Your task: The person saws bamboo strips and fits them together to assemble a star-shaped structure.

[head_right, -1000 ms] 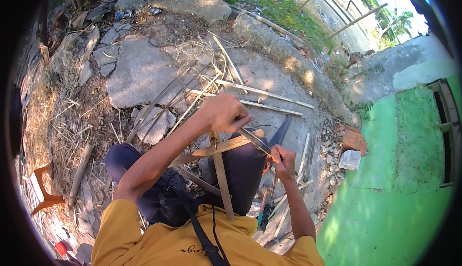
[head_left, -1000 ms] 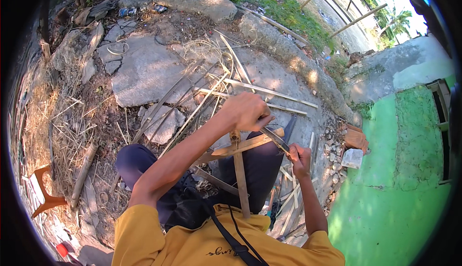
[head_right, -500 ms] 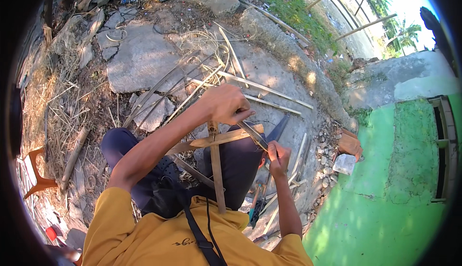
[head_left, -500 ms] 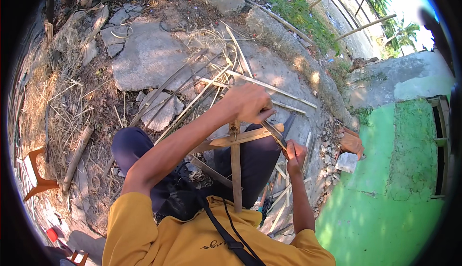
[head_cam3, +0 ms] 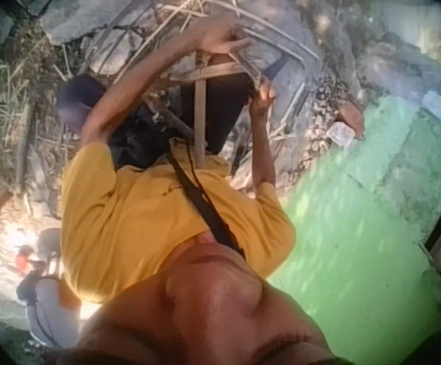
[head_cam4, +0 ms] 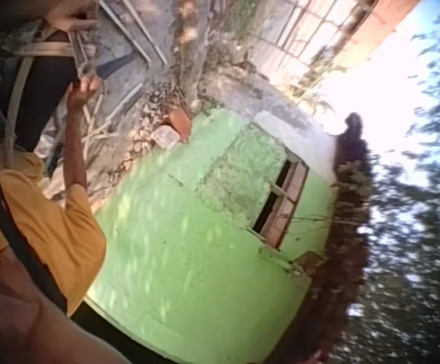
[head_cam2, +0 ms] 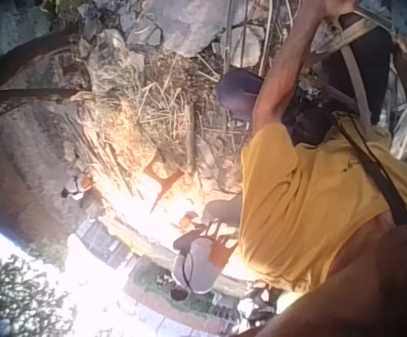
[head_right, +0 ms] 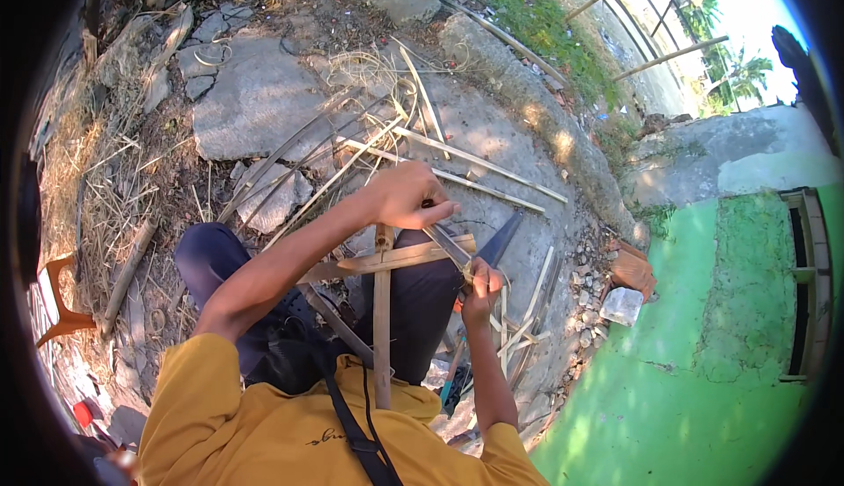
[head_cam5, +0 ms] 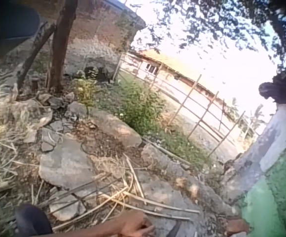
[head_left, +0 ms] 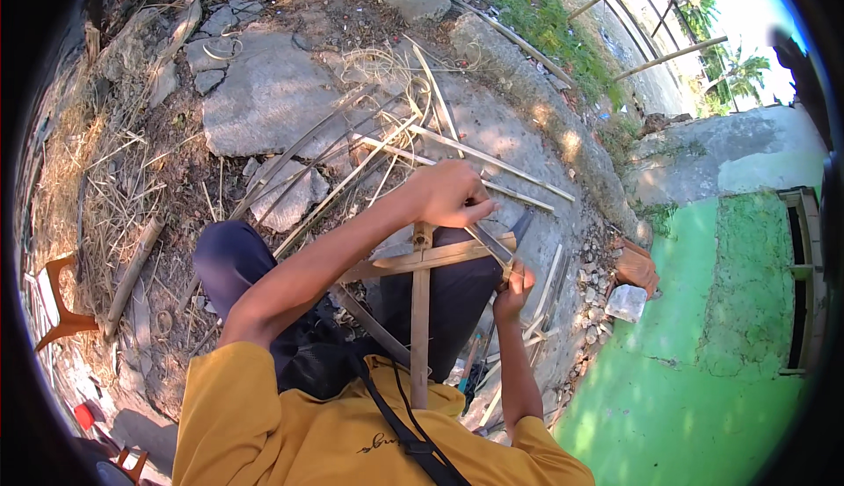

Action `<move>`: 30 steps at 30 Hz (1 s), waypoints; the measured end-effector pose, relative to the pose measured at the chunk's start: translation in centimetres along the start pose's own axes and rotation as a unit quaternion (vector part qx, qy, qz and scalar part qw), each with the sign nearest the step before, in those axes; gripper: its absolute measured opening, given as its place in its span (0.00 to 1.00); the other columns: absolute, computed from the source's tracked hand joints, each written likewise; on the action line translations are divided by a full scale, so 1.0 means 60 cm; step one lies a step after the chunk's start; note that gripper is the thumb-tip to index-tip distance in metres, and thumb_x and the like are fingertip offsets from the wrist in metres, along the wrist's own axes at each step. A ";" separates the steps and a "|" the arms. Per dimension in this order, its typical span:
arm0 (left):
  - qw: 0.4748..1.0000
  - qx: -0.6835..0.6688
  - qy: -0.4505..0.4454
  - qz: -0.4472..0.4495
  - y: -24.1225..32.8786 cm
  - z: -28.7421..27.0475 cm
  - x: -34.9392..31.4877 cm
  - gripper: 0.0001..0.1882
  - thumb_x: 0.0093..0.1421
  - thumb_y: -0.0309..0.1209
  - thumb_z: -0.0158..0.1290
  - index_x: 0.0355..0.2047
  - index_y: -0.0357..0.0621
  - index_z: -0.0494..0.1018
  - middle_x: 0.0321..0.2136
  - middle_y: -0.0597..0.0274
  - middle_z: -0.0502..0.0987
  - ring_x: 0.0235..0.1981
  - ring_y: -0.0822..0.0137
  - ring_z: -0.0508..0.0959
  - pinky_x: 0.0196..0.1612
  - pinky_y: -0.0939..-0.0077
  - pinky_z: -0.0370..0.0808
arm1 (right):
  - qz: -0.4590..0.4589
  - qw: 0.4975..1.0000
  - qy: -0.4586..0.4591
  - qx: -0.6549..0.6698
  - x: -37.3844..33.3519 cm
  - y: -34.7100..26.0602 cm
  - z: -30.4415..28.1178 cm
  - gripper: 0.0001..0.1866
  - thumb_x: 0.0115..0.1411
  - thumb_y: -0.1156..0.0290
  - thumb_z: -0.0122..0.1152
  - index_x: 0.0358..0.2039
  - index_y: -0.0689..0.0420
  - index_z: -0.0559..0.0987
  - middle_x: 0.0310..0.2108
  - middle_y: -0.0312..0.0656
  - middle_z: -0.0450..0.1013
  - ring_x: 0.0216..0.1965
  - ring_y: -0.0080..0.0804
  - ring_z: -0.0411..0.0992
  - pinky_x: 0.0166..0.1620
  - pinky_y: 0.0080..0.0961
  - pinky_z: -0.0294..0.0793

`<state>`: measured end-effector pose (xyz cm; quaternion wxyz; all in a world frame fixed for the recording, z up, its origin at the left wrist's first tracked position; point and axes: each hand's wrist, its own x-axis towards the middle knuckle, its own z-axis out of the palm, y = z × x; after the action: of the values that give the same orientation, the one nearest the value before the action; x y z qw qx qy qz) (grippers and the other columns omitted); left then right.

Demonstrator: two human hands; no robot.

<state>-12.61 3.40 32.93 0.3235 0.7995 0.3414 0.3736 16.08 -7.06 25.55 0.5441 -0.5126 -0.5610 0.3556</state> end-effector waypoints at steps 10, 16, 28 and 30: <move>0.970 0.159 0.061 0.175 0.069 -0.064 0.064 0.34 0.68 0.49 0.54 0.10 0.39 0.70 0.09 0.49 0.67 0.13 0.44 0.70 0.20 0.53 0.66 | -0.068 0.890 -0.347 -0.287 0.164 -0.331 -0.059 0.18 0.68 0.58 0.64 0.31 0.62 0.82 0.16 0.36 0.67 0.17 0.24 0.63 0.24 0.25 0.58; 0.980 0.129 -0.089 0.126 0.166 -0.188 0.038 0.41 0.66 0.67 0.50 0.18 0.36 0.75 0.13 0.45 0.71 0.21 0.42 0.76 0.26 0.51 0.72 | -0.212 0.813 -0.344 -0.420 0.207 -0.488 -0.021 0.13 0.57 0.63 0.77 0.37 0.58 0.86 0.23 0.44 0.79 0.18 0.33 0.76 0.25 0.27 0.71; 0.962 0.263 0.065 -0.042 0.109 -0.243 -0.040 0.28 0.71 0.57 0.47 0.37 0.47 0.84 0.25 0.46 0.80 0.32 0.41 0.81 0.36 0.47 0.76 | -0.333 0.669 -0.289 -0.599 0.276 -0.518 0.167 0.14 0.62 0.54 0.68 0.38 0.50 0.88 0.18 0.46 0.76 0.25 0.50 0.78 0.33 0.44 0.76; 0.950 0.294 0.073 -0.068 0.111 -0.253 -0.039 0.28 0.71 0.57 0.47 0.37 0.47 0.84 0.24 0.46 0.80 0.31 0.41 0.81 0.35 0.46 0.76 | -0.358 0.658 -0.242 -0.617 0.268 -0.486 0.185 0.13 0.62 0.55 0.68 0.37 0.51 0.88 0.18 0.46 0.76 0.26 0.51 0.79 0.34 0.44 0.77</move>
<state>-24.18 1.84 44.95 0.0725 0.8044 0.5128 0.2910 1.67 3.72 55.69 0.0336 -0.3863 -0.9035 -0.1824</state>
